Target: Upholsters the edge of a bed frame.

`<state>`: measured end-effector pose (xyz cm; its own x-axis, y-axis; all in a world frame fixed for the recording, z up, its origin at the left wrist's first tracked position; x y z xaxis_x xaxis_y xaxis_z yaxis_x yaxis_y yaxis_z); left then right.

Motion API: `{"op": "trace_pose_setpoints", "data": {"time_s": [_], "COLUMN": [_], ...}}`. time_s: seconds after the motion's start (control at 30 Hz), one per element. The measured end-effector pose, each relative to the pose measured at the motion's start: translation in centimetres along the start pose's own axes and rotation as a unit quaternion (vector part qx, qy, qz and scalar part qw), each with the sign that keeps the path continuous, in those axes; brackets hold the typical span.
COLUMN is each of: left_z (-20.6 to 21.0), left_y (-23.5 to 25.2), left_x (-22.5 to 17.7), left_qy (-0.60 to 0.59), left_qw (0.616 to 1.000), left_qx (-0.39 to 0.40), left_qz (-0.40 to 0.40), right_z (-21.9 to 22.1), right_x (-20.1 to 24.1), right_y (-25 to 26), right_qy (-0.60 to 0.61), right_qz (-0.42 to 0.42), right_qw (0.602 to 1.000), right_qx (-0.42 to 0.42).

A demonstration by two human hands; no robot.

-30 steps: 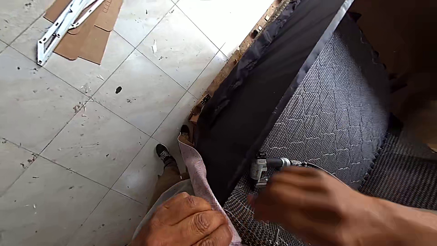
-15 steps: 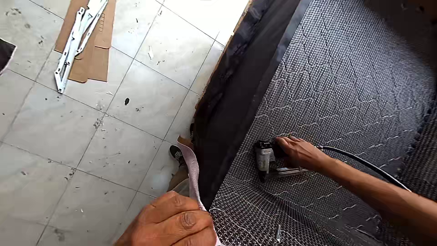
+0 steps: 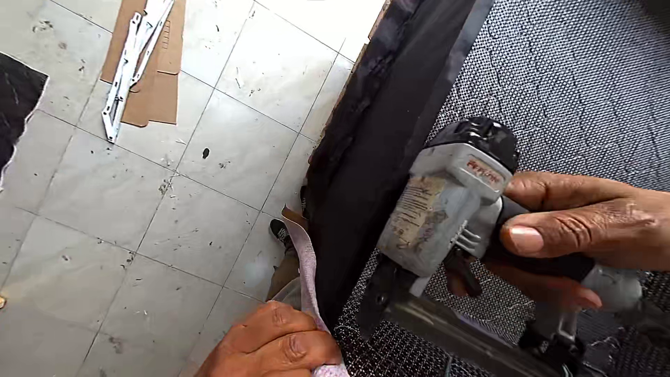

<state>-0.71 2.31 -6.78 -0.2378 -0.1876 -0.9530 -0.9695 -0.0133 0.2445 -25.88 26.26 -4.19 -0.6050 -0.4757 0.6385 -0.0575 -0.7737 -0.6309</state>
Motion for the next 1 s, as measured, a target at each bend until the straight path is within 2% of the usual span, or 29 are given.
{"op": "trace_pose_setpoints", "data": {"time_s": [0.27,0.53,0.7,0.8,1.0], "left_z": [0.2,0.1,0.7,1.2,1.2], "left_y": [-0.3,-0.3,-1.5,-2.0,-1.6], "left_x": [0.3,0.6,2.1,3.4,3.6], "left_qy": [-0.025,-0.040,0.058,0.067,0.084], "left_qw": [0.999,0.999,0.997,0.993,0.990], "left_qx": [-0.010,-0.018,-0.055,-0.081,-0.072], "left_qz": [-0.032,-0.026,0.015,0.054,0.091], "right_z": [2.0,2.6,1.4,1.0,1.9], "right_x": [-2.0,-1.2,-1.1,-1.4,-2.0], "right_y": [0.4,0.5,0.8,1.0,2.0], "right_qy": [-0.004,-0.047,-0.064,-0.060,-0.058], "right_qz": [0.074,0.075,0.010,-0.012,0.009], "right_qw": [0.997,0.995,0.998,0.998,0.998], "right_qx": [0.035,0.035,0.004,-0.001,0.027]}}
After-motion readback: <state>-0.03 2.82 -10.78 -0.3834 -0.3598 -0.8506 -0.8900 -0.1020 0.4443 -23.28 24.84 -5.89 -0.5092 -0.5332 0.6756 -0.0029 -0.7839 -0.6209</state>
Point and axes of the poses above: each hand's wrist, its own y-axis towards the middle knuckle, its own z-axis out of the palm, x = y × z, the point moved 3 cm from there along y, towards the middle knuckle, and after that the axes turned 14 degrees about -x, right-handed, at the moved point
